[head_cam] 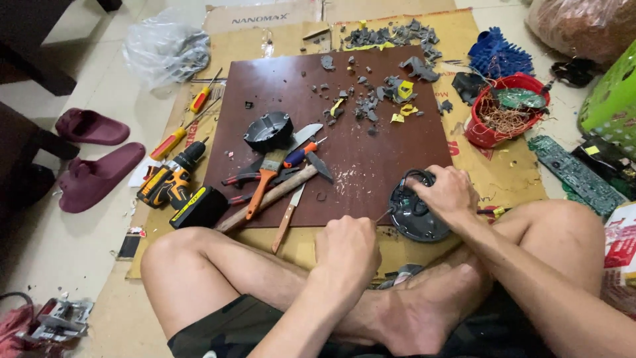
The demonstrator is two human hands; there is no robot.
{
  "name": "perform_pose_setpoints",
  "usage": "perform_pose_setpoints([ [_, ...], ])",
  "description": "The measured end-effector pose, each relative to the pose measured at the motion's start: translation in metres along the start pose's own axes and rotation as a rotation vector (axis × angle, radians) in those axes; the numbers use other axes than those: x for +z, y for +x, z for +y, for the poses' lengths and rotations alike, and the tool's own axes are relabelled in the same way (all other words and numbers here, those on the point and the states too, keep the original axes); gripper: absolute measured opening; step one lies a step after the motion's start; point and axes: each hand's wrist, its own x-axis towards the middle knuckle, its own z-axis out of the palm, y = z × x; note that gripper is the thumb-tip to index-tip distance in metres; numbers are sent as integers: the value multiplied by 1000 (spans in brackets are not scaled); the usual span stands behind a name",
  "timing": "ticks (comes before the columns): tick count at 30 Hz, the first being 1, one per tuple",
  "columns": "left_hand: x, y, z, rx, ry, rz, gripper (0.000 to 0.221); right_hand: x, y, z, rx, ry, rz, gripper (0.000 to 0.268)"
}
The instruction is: A person is sitting on the floor disassembling a black electronic component using a screwdriver and pliers.
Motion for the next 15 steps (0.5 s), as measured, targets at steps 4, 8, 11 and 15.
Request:
perform_pose_setpoints([
  [4, 9, -11, 9, -13, -8, 24, 28, 16, 25, 5, 68, -13, -111, 53],
  [8, 0, -10, 20, -24, 27, -28, 21, 23, 40, -2, 142, -171, -172, 82],
  [11, 5, 5, 24, -9, 132, -59, 26, 23, 43, -7, 163, -174, -194, 82],
  [15, -16, 25, 46, 54, 307, -131, 34, 29, 54, -3, 160, -240, -228, 79],
])
